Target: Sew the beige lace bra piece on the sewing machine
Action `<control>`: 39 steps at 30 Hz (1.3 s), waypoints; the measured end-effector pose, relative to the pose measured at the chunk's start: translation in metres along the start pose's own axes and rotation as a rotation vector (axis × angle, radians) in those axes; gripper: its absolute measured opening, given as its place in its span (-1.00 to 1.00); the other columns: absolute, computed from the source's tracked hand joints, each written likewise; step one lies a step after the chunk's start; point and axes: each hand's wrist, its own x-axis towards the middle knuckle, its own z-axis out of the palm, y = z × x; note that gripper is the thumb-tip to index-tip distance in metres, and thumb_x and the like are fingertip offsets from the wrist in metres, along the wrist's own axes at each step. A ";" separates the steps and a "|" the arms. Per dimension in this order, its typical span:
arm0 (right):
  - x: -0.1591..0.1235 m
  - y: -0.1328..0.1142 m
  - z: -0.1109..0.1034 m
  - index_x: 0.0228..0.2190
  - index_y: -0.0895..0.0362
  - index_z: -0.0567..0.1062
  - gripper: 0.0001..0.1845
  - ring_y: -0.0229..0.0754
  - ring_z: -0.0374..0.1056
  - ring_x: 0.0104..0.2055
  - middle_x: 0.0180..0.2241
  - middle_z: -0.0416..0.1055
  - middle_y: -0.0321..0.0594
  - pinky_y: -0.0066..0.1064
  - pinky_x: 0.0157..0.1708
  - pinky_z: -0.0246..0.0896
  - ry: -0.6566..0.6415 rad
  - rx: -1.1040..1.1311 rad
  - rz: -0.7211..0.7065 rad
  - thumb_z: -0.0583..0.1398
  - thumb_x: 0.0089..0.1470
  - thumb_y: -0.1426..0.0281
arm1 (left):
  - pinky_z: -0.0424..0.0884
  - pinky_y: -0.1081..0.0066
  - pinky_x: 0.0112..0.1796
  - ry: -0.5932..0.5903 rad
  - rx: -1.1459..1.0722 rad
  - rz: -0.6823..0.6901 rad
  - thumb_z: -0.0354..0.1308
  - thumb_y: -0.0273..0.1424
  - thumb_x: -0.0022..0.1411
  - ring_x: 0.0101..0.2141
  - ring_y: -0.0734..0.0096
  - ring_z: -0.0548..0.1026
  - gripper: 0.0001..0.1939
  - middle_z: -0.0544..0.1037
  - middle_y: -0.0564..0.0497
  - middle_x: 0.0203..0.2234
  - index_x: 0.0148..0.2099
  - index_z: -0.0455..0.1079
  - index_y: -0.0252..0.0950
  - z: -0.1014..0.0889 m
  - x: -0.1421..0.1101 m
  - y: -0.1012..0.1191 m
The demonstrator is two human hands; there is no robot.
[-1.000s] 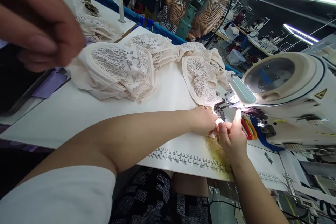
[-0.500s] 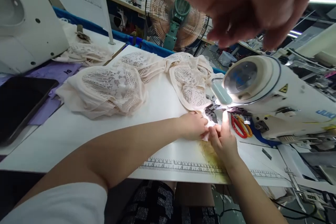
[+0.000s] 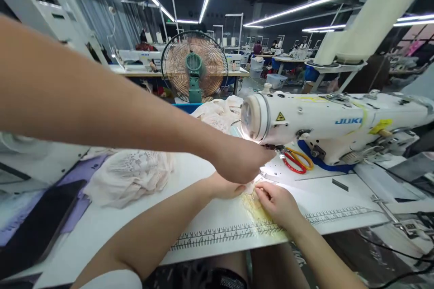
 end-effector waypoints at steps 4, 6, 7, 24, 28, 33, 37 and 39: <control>0.005 -0.002 -0.004 -0.52 0.09 0.35 -0.73 -0.26 0.19 -0.52 -0.59 0.31 -0.32 -0.46 -0.53 -0.08 0.042 0.059 0.054 -0.04 0.11 0.32 | 0.29 0.39 -0.35 -0.252 0.131 0.001 -0.02 -0.41 0.15 -0.31 0.21 0.44 -0.33 0.50 -0.16 -0.31 0.26 -0.12 -0.49 -0.061 0.030 0.031; 0.005 -0.003 -0.006 -0.56 0.10 0.32 -0.76 -0.27 0.15 -0.53 -0.59 0.29 -0.33 -0.45 -0.53 -0.13 0.061 0.100 0.067 -0.01 0.08 0.35 | 0.26 0.40 -0.43 -0.432 0.187 -0.030 -0.06 -0.43 0.15 -0.40 0.25 0.44 -0.29 0.51 -0.16 -0.39 0.27 -0.22 -0.60 -0.080 0.049 0.048; 0.005 -0.003 -0.008 -0.58 0.11 0.31 -0.76 -0.28 0.13 -0.53 -0.60 0.29 -0.33 -0.45 -0.54 -0.15 0.068 0.119 0.069 0.00 0.07 0.36 | 0.25 0.41 -0.46 -0.485 0.200 -0.041 -0.09 -0.44 0.15 -0.42 0.26 0.44 -0.30 0.51 -0.16 -0.40 0.27 -0.25 -0.63 -0.085 0.057 0.055; -0.005 0.000 -0.021 -0.46 0.11 0.42 -0.75 -0.22 0.29 -0.41 -0.45 0.45 -0.25 -0.47 -0.48 -0.06 0.001 0.188 0.003 -0.01 0.11 0.35 | 0.22 0.44 -0.54 -0.497 0.095 -0.241 -0.07 -0.29 0.19 -0.48 0.31 0.42 -0.23 0.49 -0.05 -0.49 0.27 -0.32 -0.61 -0.083 0.064 0.073; -0.005 0.001 -0.023 -0.40 0.09 0.46 -0.75 -0.20 0.33 -0.36 -0.43 0.46 -0.24 -0.46 -0.46 -0.02 -0.009 0.202 0.001 0.00 0.11 0.35 | 0.21 0.44 -0.54 -0.539 0.150 -0.258 -0.08 -0.23 0.21 -0.47 0.30 0.43 -0.19 0.49 -0.07 -0.48 0.28 -0.40 -0.59 -0.083 0.059 0.075; -0.003 0.002 -0.024 -0.41 0.09 0.45 -0.75 -0.19 0.34 -0.37 -0.42 0.46 -0.22 -0.45 -0.48 -0.06 -0.025 0.207 0.016 -0.01 0.11 0.35 | 0.24 0.44 -0.52 -0.606 0.268 -0.215 -0.08 -0.27 0.22 -0.43 0.28 0.46 -0.34 0.50 -0.08 -0.43 0.28 -0.17 -0.42 -0.085 0.053 0.075; -0.002 0.004 -0.026 -0.41 0.12 0.44 -0.75 -0.16 0.35 -0.36 -0.40 0.47 -0.18 -0.43 -0.48 -0.06 -0.030 0.200 0.033 -0.01 0.12 0.34 | 0.34 0.40 -0.38 -0.635 0.384 0.009 -0.10 -0.31 0.26 -0.31 0.28 0.47 -0.60 0.49 -0.07 -0.31 0.13 0.17 -0.24 -0.083 0.050 0.067; -0.002 0.004 -0.026 -0.38 0.13 0.44 -0.76 -0.14 0.36 -0.34 -0.40 0.47 -0.17 -0.42 -0.47 -0.05 -0.033 0.202 0.036 -0.01 0.12 0.34 | 0.37 0.37 -0.36 -0.631 0.449 0.063 -0.14 -0.30 0.29 -0.30 0.28 0.47 -0.60 0.48 -0.08 -0.28 0.14 0.15 -0.26 -0.082 0.050 0.063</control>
